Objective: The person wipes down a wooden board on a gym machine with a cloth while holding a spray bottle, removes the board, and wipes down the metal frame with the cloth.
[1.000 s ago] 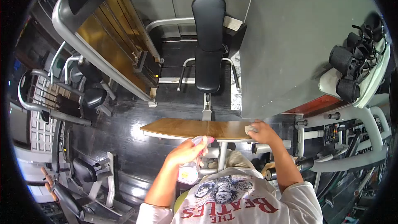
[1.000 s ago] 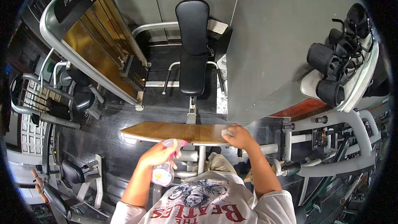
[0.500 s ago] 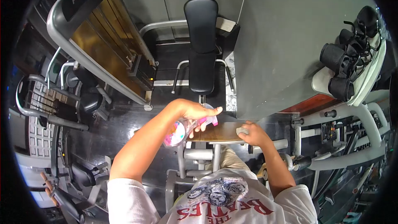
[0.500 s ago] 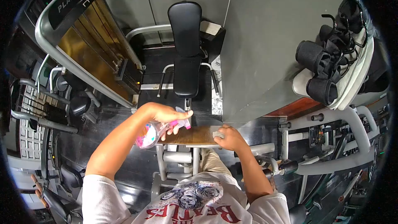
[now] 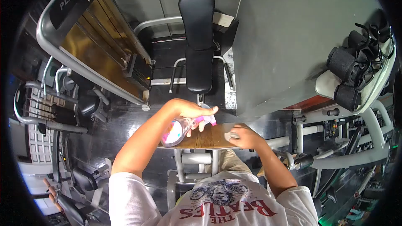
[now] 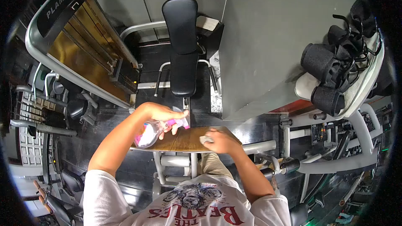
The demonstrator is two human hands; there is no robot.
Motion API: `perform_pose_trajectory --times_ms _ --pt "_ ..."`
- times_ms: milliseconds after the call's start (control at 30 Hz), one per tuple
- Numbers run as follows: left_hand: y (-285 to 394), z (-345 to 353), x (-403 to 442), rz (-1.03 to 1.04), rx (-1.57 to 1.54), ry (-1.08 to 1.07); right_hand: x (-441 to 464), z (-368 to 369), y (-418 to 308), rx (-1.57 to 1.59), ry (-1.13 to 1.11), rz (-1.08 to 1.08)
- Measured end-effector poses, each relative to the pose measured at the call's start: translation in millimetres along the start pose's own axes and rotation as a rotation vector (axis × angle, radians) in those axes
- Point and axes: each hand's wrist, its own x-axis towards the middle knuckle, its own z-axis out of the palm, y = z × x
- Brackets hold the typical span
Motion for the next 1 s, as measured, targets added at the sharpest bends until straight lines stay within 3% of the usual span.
perform_pose_trajectory --times_ms 133,233,333,367,433,467,500,533,567,633,767,833,867,900,933,1000 --pt "-31 -7 -32 0.104 -0.198 0.181 54 42 -45 0.101 -0.279 -0.099" --pt "-66 -7 -55 0.354 -0.45 0.243 81 66 -78 0.128 -0.327 -0.222" --pt "-108 7 -78 0.518 -0.62 0.335 85 63 -55 0.023 -0.373 -0.091" --pt "-126 16 -83 0.565 -0.681 0.384 87 45 -45 -0.224 -0.492 -0.084" --pt "-175 33 -85 0.643 -0.8 0.393 103 71 82 -0.378 -0.503 0.095" --pt "-172 56 -94 0.687 -0.98 0.494 88 35 81 -0.479 -0.562 0.089" --pt "-207 66 -88 0.822 -1.034 0.369 92 46 137 -0.491 -0.552 0.251" --pt "-219 83 -87 0.885 -1.182 0.356 85 31 128 -0.508 -0.49 0.297" --pt "-237 95 -81 0.973 -1.148 0.341 97 34 124 -0.484 -0.533 0.31" --pt "-248 122 -69 1.057 -1.364 0.307 130 58 107 -0.439 -0.632 0.336" --pt "-221 129 -49 1.024 -1.516 0.477 187 146 54 -0.382 -0.321 0.21" --pt "-218 119 -38 1.002 -1.308 0.527 211 144 34 -0.224 -0.465 0.11" --pt "-214 115 -34 0.977 -1.306 0.506 211 126 19 -0.098 -0.658 0.17" --pt "-206 109 -34 0.939 -1.291 0.562 205 117 10 -0.086 -0.598 0.181" --pt "-202 102 -32 0.919 -1.288 0.579 195 112 11 -0.075 -0.54 0.191" --pt "-193 91 -30 0.903 -1.307 0.563 184 129 81 -0.262 -0.38 -0.077"
